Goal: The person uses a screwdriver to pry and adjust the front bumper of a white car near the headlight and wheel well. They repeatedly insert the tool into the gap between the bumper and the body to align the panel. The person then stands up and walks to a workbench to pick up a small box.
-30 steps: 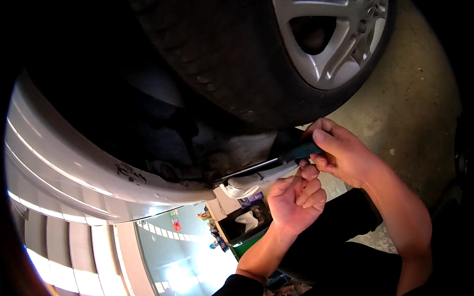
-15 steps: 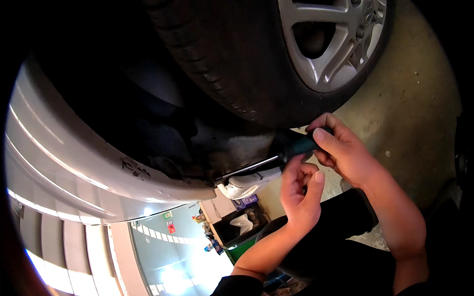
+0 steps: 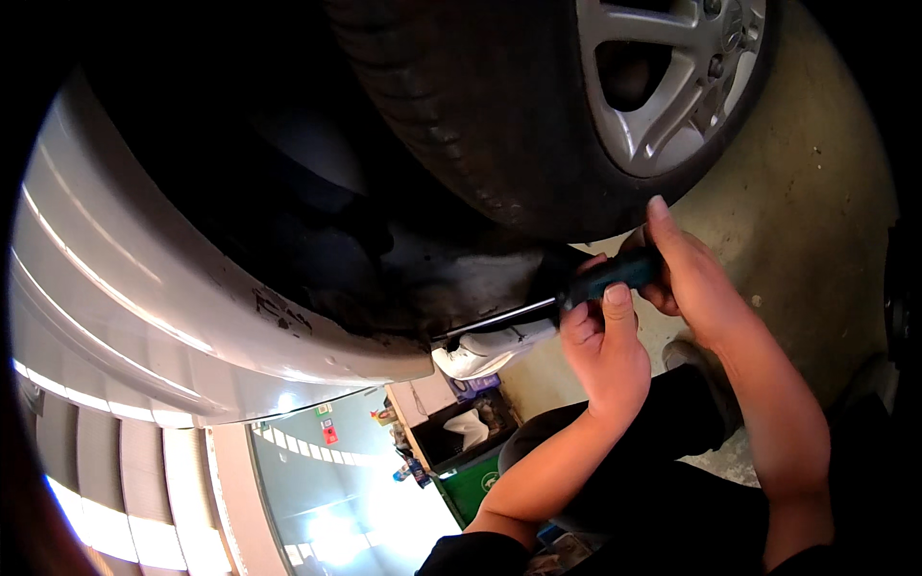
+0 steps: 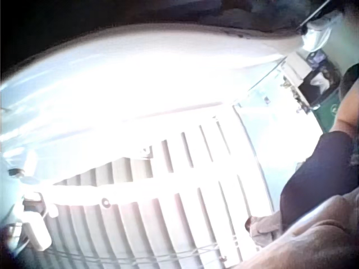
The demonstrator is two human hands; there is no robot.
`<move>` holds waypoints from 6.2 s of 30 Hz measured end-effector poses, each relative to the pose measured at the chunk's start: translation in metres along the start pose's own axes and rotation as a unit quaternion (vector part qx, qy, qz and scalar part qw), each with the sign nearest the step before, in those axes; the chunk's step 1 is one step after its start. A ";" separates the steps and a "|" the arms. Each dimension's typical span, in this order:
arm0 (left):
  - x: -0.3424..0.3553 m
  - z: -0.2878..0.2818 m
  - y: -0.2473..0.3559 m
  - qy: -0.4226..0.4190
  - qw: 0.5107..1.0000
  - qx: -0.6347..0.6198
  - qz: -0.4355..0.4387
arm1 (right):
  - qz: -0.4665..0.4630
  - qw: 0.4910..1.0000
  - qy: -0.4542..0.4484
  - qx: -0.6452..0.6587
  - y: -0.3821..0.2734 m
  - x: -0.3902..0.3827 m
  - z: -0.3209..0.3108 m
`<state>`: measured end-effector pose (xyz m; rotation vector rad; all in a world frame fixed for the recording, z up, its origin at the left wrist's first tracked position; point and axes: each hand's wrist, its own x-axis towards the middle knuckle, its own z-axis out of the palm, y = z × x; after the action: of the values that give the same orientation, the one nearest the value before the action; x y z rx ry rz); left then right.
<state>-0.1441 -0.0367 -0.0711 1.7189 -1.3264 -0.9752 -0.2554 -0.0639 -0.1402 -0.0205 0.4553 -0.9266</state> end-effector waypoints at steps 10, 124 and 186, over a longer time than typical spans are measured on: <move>0.002 0.002 -0.005 -0.015 1.000 -0.015 -0.016 | -0.176 0.969 -0.081 0.152 0.035 0.003 -0.001; -0.019 0.037 0.007 0.079 0.993 -0.087 -0.003 | -0.063 0.971 -0.122 0.194 0.008 -0.007 -0.036; -0.025 -0.036 -0.023 -0.032 0.722 -0.613 -0.318 | -0.179 0.970 -0.143 -0.088 -0.030 -0.027 0.113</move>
<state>-0.1070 -0.0041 -0.0732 0.9718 0.1455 -1.7374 -0.2484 -0.0815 -0.0212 -0.4039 0.2661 -1.2132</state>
